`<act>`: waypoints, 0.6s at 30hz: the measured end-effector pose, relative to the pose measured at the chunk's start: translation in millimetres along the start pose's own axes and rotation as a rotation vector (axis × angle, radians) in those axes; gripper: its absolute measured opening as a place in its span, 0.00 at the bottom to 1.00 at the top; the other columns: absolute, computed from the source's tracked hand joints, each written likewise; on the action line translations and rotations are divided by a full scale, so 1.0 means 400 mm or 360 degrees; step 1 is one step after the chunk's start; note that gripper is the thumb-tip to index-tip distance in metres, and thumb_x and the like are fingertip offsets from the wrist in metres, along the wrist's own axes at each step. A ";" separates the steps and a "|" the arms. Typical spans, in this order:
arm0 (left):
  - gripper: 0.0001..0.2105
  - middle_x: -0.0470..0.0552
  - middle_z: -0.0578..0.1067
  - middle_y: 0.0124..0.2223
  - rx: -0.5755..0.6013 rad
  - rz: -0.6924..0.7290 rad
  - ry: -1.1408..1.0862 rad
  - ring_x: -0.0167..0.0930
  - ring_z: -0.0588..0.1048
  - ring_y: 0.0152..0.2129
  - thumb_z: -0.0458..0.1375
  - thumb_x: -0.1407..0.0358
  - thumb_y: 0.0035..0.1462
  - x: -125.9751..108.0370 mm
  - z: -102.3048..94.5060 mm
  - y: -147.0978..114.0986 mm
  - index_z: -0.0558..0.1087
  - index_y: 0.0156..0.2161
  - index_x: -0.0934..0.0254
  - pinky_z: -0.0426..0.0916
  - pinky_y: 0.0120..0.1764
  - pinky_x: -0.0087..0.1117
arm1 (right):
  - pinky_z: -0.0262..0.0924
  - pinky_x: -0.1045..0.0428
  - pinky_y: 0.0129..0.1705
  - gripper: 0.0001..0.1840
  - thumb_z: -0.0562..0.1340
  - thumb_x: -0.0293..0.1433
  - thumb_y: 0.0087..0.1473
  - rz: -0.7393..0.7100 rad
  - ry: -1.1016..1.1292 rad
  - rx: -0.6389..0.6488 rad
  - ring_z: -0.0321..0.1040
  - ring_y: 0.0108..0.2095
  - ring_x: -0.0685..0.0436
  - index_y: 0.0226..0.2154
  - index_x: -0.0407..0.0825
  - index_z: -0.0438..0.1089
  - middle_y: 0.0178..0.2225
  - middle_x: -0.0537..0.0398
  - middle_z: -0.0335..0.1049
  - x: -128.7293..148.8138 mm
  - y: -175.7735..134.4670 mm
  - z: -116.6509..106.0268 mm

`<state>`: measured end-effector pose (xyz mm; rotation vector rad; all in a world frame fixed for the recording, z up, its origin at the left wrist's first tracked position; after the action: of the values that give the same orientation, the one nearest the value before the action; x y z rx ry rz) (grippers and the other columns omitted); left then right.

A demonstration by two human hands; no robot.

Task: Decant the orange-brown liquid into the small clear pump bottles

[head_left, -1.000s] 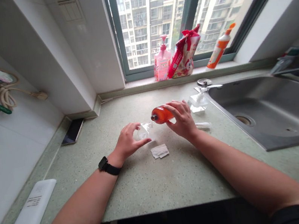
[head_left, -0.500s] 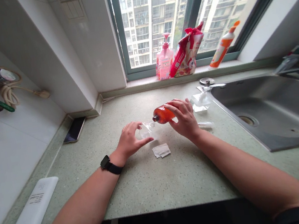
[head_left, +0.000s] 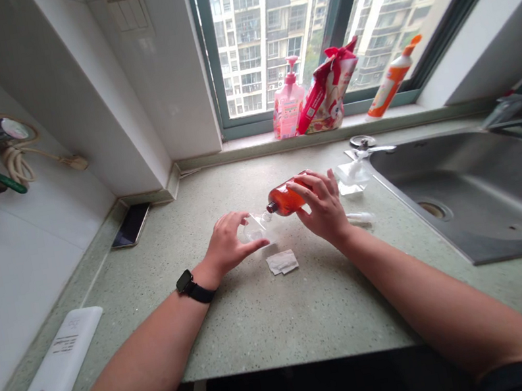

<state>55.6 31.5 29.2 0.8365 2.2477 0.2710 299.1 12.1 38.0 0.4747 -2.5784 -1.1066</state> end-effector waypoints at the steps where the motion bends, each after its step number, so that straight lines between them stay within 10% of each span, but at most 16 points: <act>1: 0.32 0.54 0.79 0.47 0.0002 0.0002 -0.0002 0.43 0.78 0.45 0.71 0.40 0.53 0.000 0.000 0.000 0.73 0.54 0.59 0.70 0.55 0.49 | 0.37 0.20 0.75 0.45 0.63 0.24 0.57 0.0008 0.0006 0.0010 0.58 0.69 0.28 0.70 0.73 0.56 0.63 0.54 0.67 -0.001 0.000 0.001; 18: 0.31 0.54 0.79 0.47 -0.0007 0.0016 0.0008 0.44 0.78 0.46 0.70 0.40 0.54 0.000 0.004 0.000 0.73 0.53 0.59 0.70 0.54 0.48 | 0.35 0.19 0.76 0.45 0.63 0.23 0.58 0.0001 0.0001 -0.0036 0.57 0.70 0.28 0.69 0.76 0.56 0.64 0.56 0.66 0.004 0.002 -0.006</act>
<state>56.7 31.5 28.0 0.8461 2.2476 0.2831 298.5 10.4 40.3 0.4686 -2.5627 -1.1337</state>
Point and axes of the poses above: each hand's wrist, its own y-axis towards the middle knuckle, its own z-axis out of the palm, x = y × z, the point moved 7 cm from there along y, towards the middle knuckle
